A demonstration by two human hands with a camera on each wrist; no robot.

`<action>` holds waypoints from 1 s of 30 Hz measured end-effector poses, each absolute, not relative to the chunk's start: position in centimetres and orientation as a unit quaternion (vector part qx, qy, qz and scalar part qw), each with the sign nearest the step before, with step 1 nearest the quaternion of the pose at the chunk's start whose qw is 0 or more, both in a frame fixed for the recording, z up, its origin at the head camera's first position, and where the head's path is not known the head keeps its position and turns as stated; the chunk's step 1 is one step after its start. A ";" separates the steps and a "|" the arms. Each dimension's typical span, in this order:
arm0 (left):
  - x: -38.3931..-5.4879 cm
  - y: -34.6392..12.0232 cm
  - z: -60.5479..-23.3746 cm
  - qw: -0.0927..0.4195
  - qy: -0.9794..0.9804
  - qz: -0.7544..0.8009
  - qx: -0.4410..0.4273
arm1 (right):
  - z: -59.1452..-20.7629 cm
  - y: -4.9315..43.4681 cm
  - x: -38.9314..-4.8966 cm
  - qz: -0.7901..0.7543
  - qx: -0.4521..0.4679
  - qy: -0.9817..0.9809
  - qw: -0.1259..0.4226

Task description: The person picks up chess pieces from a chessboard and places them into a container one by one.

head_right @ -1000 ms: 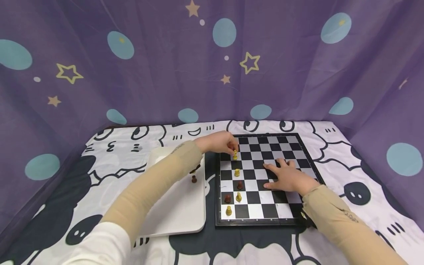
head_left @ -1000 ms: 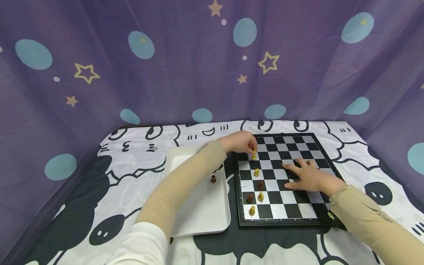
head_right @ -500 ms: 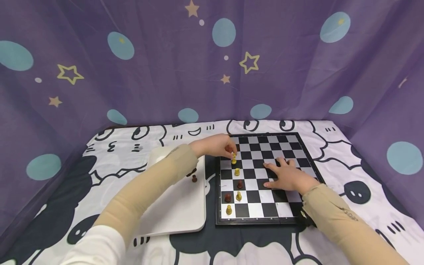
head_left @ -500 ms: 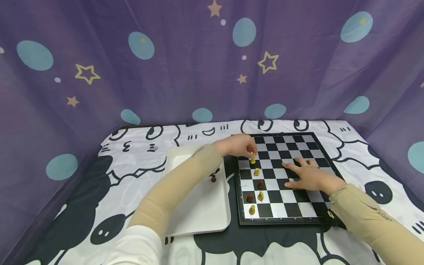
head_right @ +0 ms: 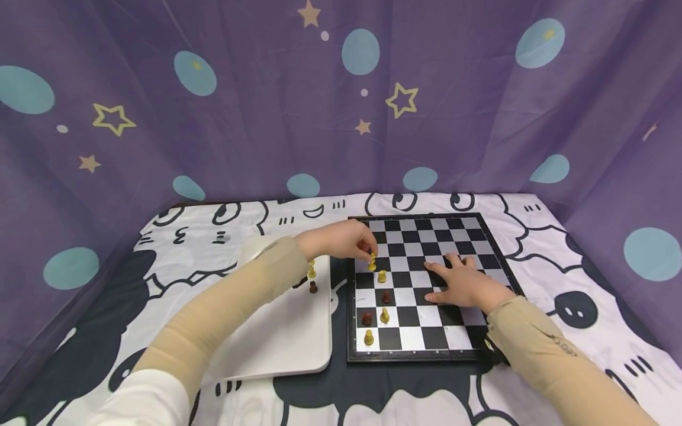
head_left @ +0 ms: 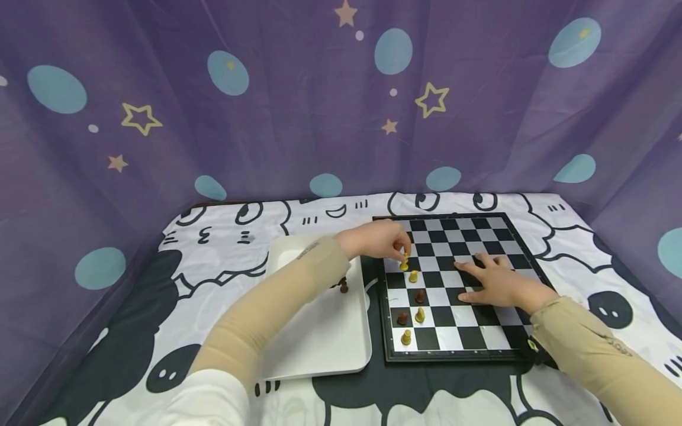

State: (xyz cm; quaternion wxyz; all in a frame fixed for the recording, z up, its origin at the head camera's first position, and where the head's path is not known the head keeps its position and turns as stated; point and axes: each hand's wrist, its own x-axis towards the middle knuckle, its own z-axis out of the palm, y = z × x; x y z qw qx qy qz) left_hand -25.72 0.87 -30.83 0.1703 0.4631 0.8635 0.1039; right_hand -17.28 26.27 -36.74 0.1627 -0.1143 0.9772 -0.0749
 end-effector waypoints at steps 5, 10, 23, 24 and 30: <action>-25.2 0.4 -30.6 0.167 0.862 0.109 0.466 | -36.7 26.3 -17.3 -0.075 -0.115 0.977 0.162; -24.7 -0.2 -30.5 0.164 0.862 0.110 0.467 | -36.7 26.2 -17.3 -0.073 -0.112 0.977 0.163; -24.1 -2.5 -30.1 0.153 0.868 0.103 0.461 | -36.7 26.2 -17.3 -0.071 -0.111 0.978 0.163; -24.0 -2.7 -30.0 0.155 0.868 0.106 0.459 | -36.7 26.2 -17.3 -0.071 -0.110 0.978 0.164; -23.7 -3.8 -29.7 0.149 0.870 0.113 0.457 | -36.7 26.2 -17.2 -0.069 -0.114 0.978 0.162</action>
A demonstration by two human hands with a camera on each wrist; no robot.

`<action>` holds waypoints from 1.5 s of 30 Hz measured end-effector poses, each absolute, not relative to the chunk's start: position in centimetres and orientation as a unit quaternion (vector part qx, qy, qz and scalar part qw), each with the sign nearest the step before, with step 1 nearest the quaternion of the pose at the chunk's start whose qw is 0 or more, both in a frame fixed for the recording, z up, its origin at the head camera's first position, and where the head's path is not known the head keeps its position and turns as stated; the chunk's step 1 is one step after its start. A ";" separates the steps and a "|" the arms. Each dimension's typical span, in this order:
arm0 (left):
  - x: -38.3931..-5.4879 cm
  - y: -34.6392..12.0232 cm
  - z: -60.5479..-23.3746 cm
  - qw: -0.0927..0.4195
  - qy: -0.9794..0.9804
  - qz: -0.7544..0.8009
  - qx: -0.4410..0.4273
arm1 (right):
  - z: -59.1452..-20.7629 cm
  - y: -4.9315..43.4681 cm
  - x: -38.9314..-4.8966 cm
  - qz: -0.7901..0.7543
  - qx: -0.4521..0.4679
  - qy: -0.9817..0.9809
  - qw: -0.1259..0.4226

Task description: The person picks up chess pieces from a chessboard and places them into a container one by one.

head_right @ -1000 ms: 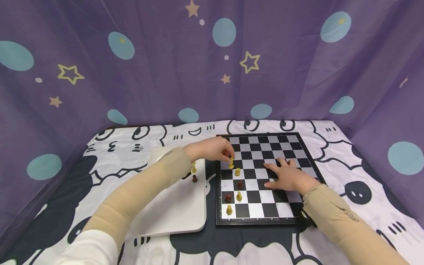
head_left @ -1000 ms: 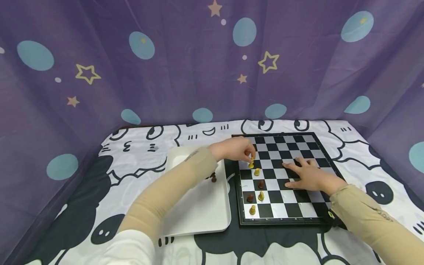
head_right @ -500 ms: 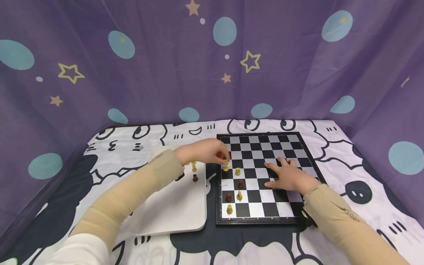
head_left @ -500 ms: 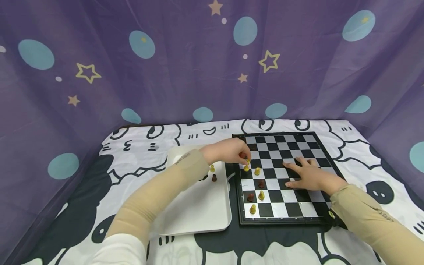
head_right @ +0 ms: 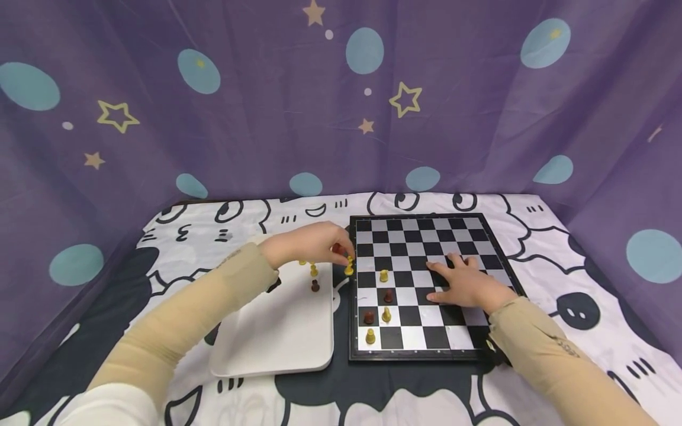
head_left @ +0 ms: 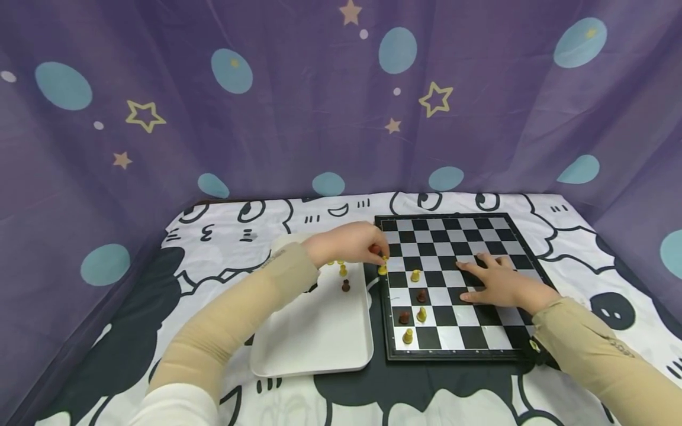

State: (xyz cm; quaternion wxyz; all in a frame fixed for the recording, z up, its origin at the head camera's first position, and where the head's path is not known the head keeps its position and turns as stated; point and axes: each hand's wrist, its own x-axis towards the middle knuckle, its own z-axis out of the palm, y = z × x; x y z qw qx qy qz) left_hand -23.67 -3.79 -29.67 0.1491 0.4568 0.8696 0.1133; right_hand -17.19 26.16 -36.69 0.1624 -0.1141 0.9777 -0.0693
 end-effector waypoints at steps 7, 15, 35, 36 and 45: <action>-23.3 -5.3 -29.7 0.134 0.874 0.123 0.450 | -36.9 26.2 -17.2 -0.070 -0.115 0.978 0.158; -22.8 -7.2 -29.9 0.134 0.878 0.144 0.437 | -36.8 26.1 -17.2 -0.070 -0.113 0.978 0.160; -22.9 -11.0 -31.1 0.120 0.894 0.152 0.404 | -36.9 26.2 -17.3 -0.065 -0.120 0.978 0.156; -22.9 -11.1 -31.2 0.118 0.895 0.152 0.401 | -36.9 26.2 -17.3 -0.066 -0.120 0.978 0.156; -23.6 -12.2 -32.2 0.111 0.903 0.146 0.389 | -36.9 26.2 -17.3 -0.065 -0.121 0.978 0.155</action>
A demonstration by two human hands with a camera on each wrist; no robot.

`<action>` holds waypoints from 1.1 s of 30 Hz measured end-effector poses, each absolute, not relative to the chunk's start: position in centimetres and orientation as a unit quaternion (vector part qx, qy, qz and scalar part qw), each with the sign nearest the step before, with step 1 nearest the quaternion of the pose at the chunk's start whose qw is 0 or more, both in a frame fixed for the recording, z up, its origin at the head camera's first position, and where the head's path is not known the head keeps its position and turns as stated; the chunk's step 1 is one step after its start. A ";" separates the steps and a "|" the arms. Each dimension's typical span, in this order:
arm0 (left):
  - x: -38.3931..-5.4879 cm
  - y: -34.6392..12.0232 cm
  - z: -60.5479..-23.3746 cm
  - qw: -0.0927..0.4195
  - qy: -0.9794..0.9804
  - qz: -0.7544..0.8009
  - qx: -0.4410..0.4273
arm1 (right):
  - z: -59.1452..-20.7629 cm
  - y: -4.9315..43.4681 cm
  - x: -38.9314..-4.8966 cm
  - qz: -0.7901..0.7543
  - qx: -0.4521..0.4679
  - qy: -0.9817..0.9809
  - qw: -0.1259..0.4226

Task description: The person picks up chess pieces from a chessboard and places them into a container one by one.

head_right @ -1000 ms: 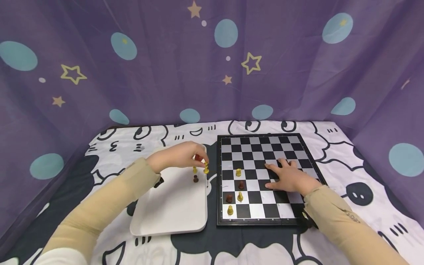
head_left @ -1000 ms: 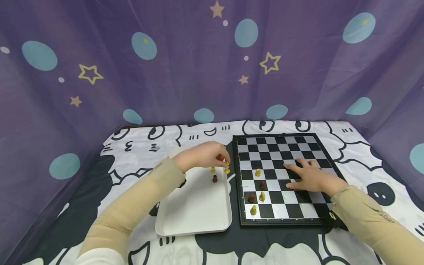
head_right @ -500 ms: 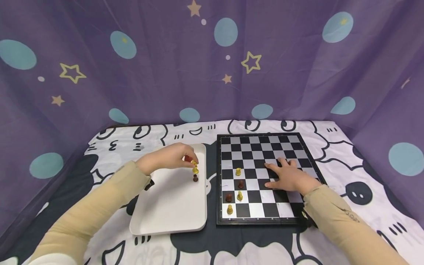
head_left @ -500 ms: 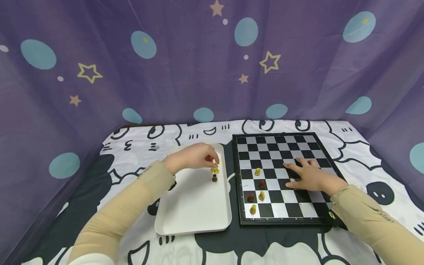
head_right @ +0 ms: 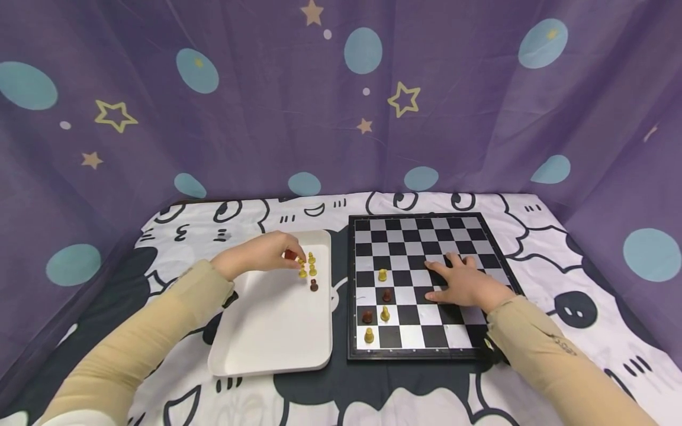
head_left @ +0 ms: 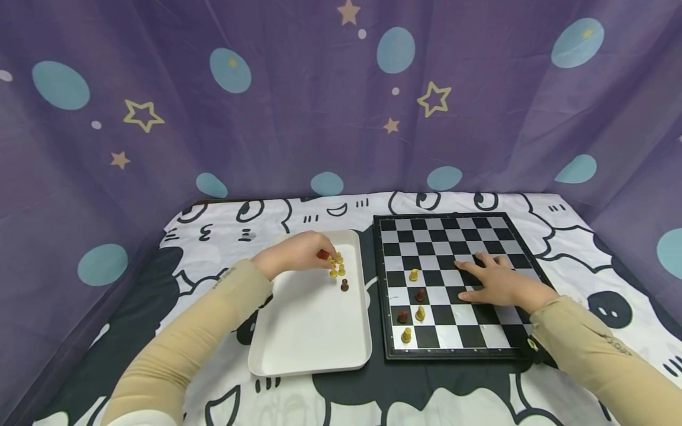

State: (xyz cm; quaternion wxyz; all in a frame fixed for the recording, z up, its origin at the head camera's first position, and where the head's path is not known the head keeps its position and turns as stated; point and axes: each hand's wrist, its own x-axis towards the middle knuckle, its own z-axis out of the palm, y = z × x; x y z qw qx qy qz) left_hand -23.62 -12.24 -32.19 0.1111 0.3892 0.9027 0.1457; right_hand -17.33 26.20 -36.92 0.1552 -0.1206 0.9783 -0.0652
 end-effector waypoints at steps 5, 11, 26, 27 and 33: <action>-24.2 -12.6 -32.7 0.115 0.909 0.132 0.379 | -36.9 26.1 -17.3 -0.060 -0.113 0.978 0.162; -24.8 -12.6 -33.1 0.124 0.914 0.127 0.366 | -36.9 26.1 -17.4 -0.060 -0.111 0.979 0.163; -25.4 -12.2 -33.9 0.142 0.923 0.098 0.345 | -36.7 26.2 -17.2 -0.070 -0.116 0.978 0.161; -25.4 -12.1 -33.9 0.143 0.923 0.096 0.344 | -36.7 26.2 -17.2 -0.071 -0.114 0.977 0.162; -25.4 -12.2 -33.7 0.148 0.923 0.093 0.344 | -36.7 26.1 -17.2 -0.073 -0.115 0.977 0.164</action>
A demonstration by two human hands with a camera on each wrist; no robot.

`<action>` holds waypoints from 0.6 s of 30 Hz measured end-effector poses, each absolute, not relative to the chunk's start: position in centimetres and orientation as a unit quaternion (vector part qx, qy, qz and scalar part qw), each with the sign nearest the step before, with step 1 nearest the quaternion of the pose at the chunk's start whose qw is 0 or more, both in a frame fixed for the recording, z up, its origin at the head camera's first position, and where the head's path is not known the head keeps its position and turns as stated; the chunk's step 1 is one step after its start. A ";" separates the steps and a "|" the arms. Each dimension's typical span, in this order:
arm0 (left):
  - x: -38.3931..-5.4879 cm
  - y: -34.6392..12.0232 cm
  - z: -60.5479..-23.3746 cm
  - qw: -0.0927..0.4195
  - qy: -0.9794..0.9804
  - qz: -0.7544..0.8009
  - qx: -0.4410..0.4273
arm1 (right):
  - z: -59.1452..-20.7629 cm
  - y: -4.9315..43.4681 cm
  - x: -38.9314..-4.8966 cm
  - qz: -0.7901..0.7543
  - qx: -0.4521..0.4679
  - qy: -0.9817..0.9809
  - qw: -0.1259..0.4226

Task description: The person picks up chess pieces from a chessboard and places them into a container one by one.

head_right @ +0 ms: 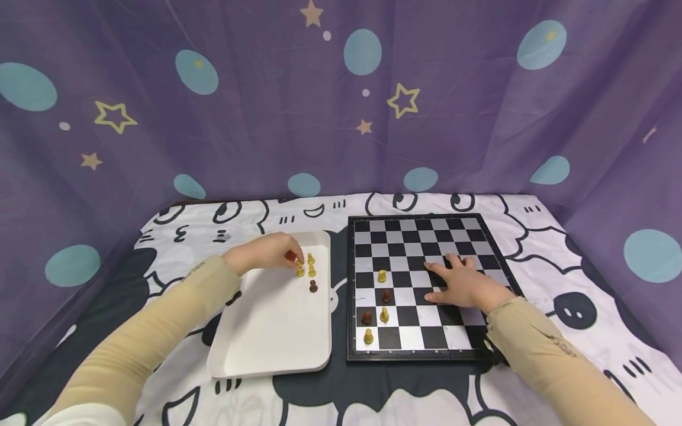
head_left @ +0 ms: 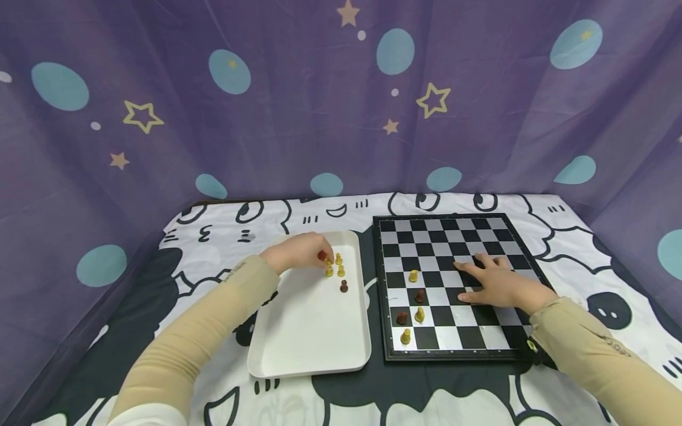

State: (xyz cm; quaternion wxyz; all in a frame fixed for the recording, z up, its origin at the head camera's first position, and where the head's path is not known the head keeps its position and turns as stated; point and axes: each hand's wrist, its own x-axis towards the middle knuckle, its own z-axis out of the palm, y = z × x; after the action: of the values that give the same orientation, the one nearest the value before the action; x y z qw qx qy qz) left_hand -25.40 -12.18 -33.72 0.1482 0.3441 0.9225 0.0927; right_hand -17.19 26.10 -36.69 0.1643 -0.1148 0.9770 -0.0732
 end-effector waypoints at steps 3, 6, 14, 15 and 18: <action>-25.4 -12.3 -33.6 0.145 0.920 0.092 0.352 | -36.7 26.1 -17.2 -0.074 -0.114 0.977 0.164; -25.2 -12.3 -33.3 0.146 0.921 0.091 0.349 | -36.7 26.2 -17.3 -0.074 -0.117 0.977 0.160; -25.3 -12.5 -32.9 0.160 0.926 0.077 0.335 | -36.8 26.2 -17.3 -0.076 -0.118 0.977 0.162; -25.3 -12.5 -32.8 0.158 0.926 0.076 0.335 | -36.8 26.2 -17.3 -0.076 -0.118 0.977 0.162; -25.2 -12.5 -32.3 0.153 0.926 0.073 0.338 | -36.8 26.3 -17.3 -0.072 -0.118 0.977 0.162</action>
State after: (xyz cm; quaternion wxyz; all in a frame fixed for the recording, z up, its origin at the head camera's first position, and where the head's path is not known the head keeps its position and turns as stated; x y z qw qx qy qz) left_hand -25.22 -12.47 -32.30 0.1526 0.3378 0.9259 0.0730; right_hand -17.30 26.30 -36.78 0.1623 -0.1182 0.9770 -0.0720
